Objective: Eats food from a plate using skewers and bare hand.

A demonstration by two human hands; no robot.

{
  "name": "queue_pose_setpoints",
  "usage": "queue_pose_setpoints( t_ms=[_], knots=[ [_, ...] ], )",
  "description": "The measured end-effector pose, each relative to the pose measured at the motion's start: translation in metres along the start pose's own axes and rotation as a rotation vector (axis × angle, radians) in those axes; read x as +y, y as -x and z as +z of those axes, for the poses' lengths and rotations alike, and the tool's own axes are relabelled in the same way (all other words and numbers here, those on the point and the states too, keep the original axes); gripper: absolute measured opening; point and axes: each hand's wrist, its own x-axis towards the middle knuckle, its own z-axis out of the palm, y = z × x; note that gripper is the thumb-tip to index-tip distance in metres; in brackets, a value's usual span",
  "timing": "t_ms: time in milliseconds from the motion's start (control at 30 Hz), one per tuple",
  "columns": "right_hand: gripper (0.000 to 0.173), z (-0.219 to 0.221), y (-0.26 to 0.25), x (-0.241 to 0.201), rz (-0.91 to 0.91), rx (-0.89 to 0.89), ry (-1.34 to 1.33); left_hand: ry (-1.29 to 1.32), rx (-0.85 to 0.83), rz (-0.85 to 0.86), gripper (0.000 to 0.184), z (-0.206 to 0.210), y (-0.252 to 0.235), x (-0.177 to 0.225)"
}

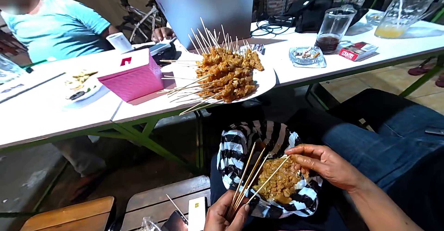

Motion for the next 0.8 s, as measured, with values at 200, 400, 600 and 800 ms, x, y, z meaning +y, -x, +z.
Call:
queue_pose_setpoints(
  t_ms=[200, 400, 600, 800],
  knots=[
    [0.015, 0.006, -0.005, 0.002, 0.042, 0.170, -0.221, -0.027, -0.027, 0.001, 0.009, -0.002, -0.001, 0.000],
    [0.011, 0.006, -0.003, 0.000, 0.044, 0.109, -0.280, -0.029, -0.022, 0.001, 0.010, -0.001, -0.001, -0.003],
    [0.012, 0.003, -0.004, -0.004, 0.080, 0.025, -0.259, -0.012, -0.077, 0.045, 0.010, -0.004, -0.002, -0.004],
    [0.012, -0.007, -0.009, -0.013, 0.060, -0.149, -0.008, -0.034, -0.109, 0.043, 0.011, -0.008, -0.002, -0.005]
  ],
)
